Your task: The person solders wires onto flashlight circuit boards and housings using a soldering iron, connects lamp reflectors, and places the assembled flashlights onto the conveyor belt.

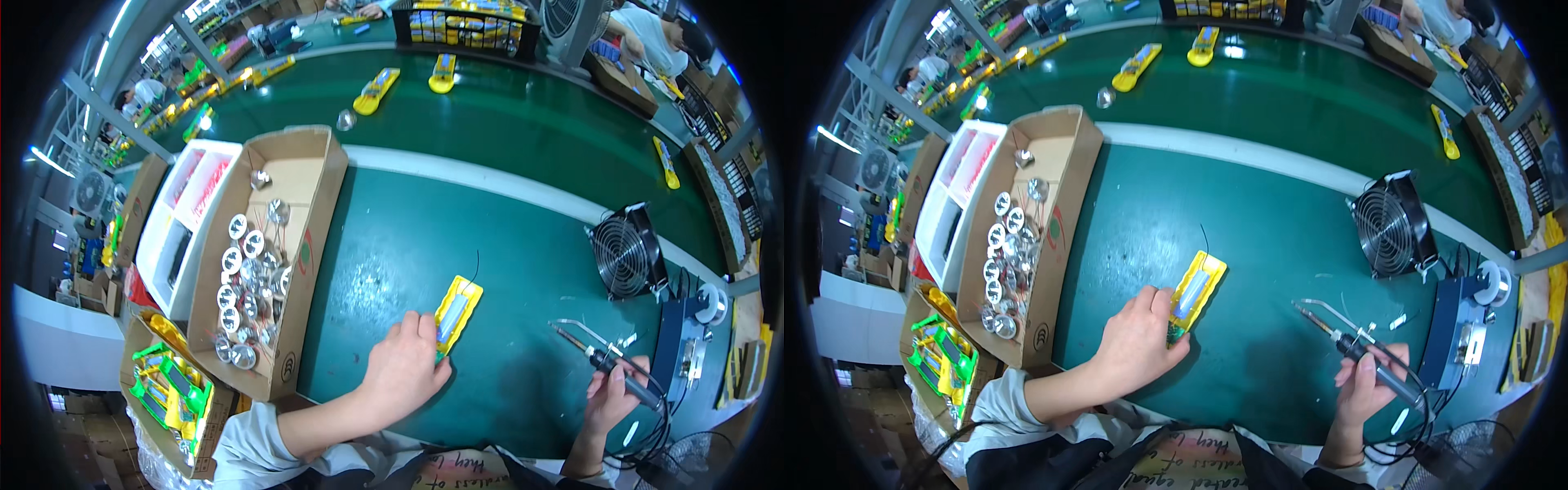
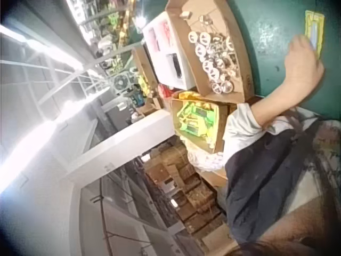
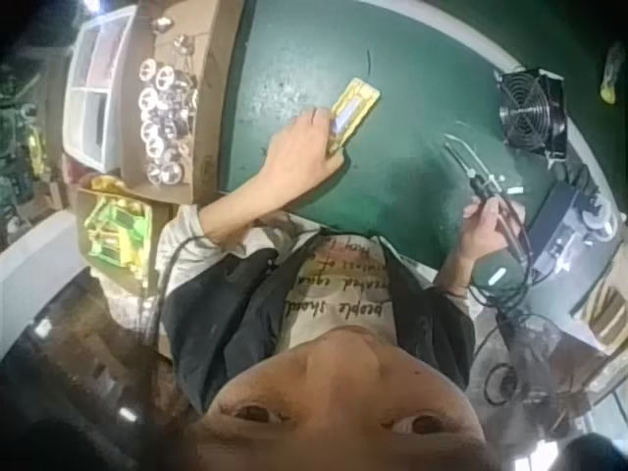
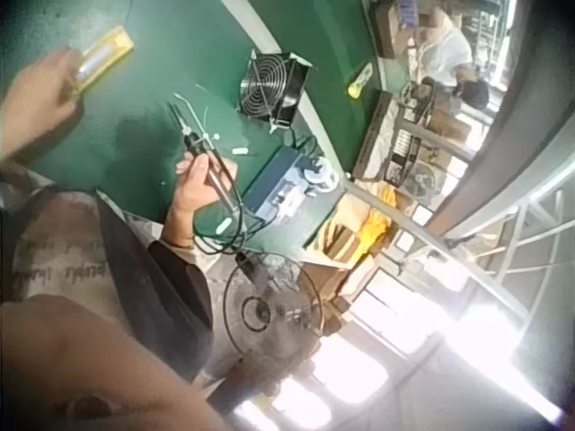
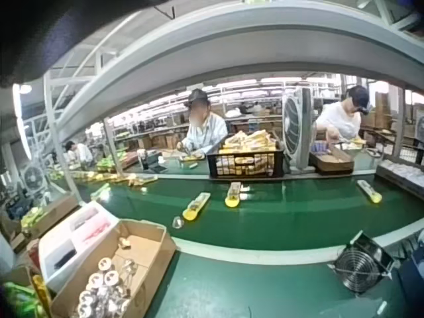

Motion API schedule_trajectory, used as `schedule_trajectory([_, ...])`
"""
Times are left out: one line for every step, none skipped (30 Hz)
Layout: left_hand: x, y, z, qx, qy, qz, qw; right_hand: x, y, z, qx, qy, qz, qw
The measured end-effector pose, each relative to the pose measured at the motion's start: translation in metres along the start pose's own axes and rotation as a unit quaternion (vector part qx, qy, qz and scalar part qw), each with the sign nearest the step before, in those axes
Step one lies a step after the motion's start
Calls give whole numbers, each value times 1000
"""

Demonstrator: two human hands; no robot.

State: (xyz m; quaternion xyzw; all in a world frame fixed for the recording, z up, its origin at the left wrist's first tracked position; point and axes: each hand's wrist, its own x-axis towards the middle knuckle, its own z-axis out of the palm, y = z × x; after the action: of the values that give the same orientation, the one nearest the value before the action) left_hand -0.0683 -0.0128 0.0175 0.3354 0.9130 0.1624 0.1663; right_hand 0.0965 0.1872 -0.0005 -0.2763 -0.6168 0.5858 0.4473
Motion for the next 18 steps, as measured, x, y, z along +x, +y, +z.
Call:
schedule_trajectory([9, -2, -2, 11, 7, 4, 1000, 1, 1, -3, 12, 5, -5, 1000])
schedule_trajectory([20, -3, -5, 42, 7, 19, 999, 2, 3, -6, 2, 2, 9, 1000])
schedule_trajectory([32, -4, -10, 72, 5, 34, 997, 3, 3, -6, -10, -1, 24, 1000])
schedule_trajectory([48, -3, -18, 71, -9, 26, 997, 5, 0, -3, -24, 34, 48, 998])
schedule_trajectory([68, -1, -23, 77, -6, 32, 996, 7, 2, -4, -19, 41, 45, 998])
schedule_trajectory([91, -2, -28, 79, -3, 30, 996, 8, 4, -5, -32, 27, 44, 998])
schedule_trajectory([114, -3, -33, 81, 2, 27, 996, 10, 6, -6, -44, 12, 42, 998])
schedule_trajectory([141, -2, -37, 92, 33, 38, 995, 12, 9, -8, -52, 19, 46, 997])
schedule_trajectory([166, -2, -41, 104, 67, 42, 991, 14, 10, -7, -44, 16, 42, 998])
schedule_trajectory([193, -3, -44, 116, 95, 46, 988, 16, 9, -7, -45, 25, 60, 997])
schedule_trajectory([220, -4, -47, 130, 123, 50, 983, 16, 11, -6, -45, 34, 78, 995])
schedule_trajectory([247, -5, -48, 124, 134, 43, 982, 17, 14, -7, -45, 38, 74, 996])
schedule_trajectory([272, -4, -50, 115, 147, 40, 982, 16, 16, -10, -40, 43, 66, 996])
schedule_trajectory([296, -3, -51, 119, 154, 45, 980, 15, 21, -12, -57, 38, 80, 994])
schedule_trajectory([317, -3, -53, 108, 157, 22, 981, 15, 24, -13, -75, 32, 94, 992])
schedule_trajectory([335, 0, -55, 95, 157, 0, 983, 15, 23, -12, -87, 40, 94, 991])
schedule_trajectory([350, 1, -58, 99, 163, 2, 982, 19, 18, -12, -81, 42, 90, 992])
schedule_trajectory([364, 3, -61, 97, 143, -2, 985, 23, 11, -13, -105, 35, 84, 990])
